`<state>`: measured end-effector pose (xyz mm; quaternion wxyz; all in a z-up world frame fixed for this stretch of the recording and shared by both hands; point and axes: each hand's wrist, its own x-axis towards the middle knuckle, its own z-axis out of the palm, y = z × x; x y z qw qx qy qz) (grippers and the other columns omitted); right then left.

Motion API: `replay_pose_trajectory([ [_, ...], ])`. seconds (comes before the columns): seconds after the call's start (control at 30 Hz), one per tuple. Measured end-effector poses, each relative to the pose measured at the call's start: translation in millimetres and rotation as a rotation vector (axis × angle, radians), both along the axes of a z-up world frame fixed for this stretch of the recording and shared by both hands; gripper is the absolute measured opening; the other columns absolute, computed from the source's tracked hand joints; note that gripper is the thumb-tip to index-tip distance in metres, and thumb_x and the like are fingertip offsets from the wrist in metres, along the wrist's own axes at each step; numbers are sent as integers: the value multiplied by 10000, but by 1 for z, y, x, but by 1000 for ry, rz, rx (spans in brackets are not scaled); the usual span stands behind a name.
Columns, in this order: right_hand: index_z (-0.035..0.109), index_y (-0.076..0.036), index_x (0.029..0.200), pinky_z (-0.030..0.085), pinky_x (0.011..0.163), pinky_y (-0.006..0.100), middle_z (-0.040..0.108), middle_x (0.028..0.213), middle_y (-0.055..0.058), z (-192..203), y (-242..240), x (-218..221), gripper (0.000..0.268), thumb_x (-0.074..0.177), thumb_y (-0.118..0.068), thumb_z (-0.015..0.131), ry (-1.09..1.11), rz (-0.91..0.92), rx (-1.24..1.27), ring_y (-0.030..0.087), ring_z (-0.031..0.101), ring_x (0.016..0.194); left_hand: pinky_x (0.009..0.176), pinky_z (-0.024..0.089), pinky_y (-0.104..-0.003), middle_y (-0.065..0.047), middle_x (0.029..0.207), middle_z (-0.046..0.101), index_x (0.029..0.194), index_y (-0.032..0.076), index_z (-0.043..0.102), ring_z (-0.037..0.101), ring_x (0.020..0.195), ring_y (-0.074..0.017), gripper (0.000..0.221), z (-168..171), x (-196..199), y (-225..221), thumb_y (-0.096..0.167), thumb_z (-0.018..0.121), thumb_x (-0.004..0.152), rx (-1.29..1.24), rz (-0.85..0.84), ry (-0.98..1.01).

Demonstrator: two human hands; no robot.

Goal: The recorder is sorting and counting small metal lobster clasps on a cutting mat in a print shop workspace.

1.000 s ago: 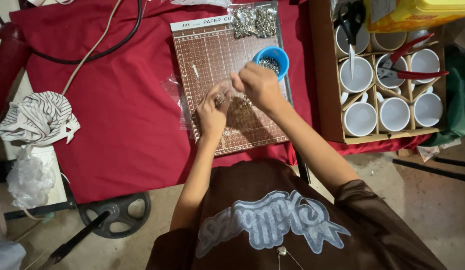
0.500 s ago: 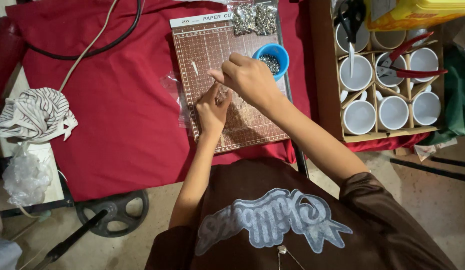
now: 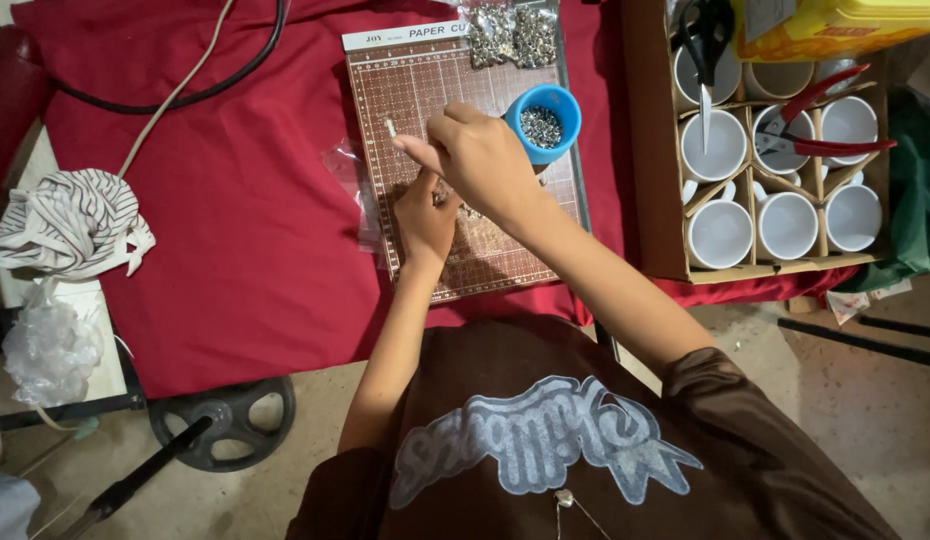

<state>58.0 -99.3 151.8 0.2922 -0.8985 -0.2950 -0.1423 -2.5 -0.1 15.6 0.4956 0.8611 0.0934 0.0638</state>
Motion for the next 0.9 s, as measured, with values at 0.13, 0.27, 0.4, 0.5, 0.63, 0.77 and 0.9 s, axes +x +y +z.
replay_pose_trajectory([
  [0.13,635,-14,726,479,536,413,554,682,119,9,4,0,508,1014,-429,697,34,0,47,304,590,572,882,591,-404,-174,1169,752,1302,93,671,739,1048,-324,404,-13,1,1,199,766,923,1,9,-82],
  [0.27,626,4,742,460,562,419,555,688,126,7,3,6,509,1042,-404,672,89,-12,80,297,565,585,944,587,-376,-190,1298,700,1404,62,615,719,1149,-318,536,-9,1,1,169,765,901,-5,17,-251],
  [0.4,621,22,778,433,578,417,548,700,135,17,0,7,469,1091,-327,623,149,32,164,287,538,608,977,589,-348,-167,1309,702,1400,74,615,730,1163,-274,559,1,2,1,131,769,865,-69,11,-193],
  [0.5,623,16,809,437,604,419,580,736,129,26,-5,6,433,1108,-295,602,167,78,187,283,560,648,1054,567,-370,-174,1356,678,1395,79,624,682,1238,-307,559,-6,2,1,113,799,866,-42,1,-298],
  [0.63,647,-4,904,470,612,385,622,784,109,29,-21,-5,335,1113,-258,582,269,103,216,233,601,668,1037,581,-358,-148,1332,702,1379,86,653,715,1183,-262,517,-17,5,0,108,798,883,-39,3,-290],
  [0.77,646,-11,1163,539,787,376,659,1030,147,13,-53,-42,213,1068,-202,641,247,-70,283,261,667,898,737,578,-244,-121,1238,749,1344,121,664,737,944,-238,412,14,4,2,122,742,940,-188,69,-171],
  [0.9,549,1,1360,483,1071,444,564,1361,243,-45,-78,-81,495,974,-251,731,299,-93,93,389,591,1247,564,527,-268,-93,1003,824,1285,105,727,736,666,-215,343,-8,8,0,189,773,956,-68,104,55],
])
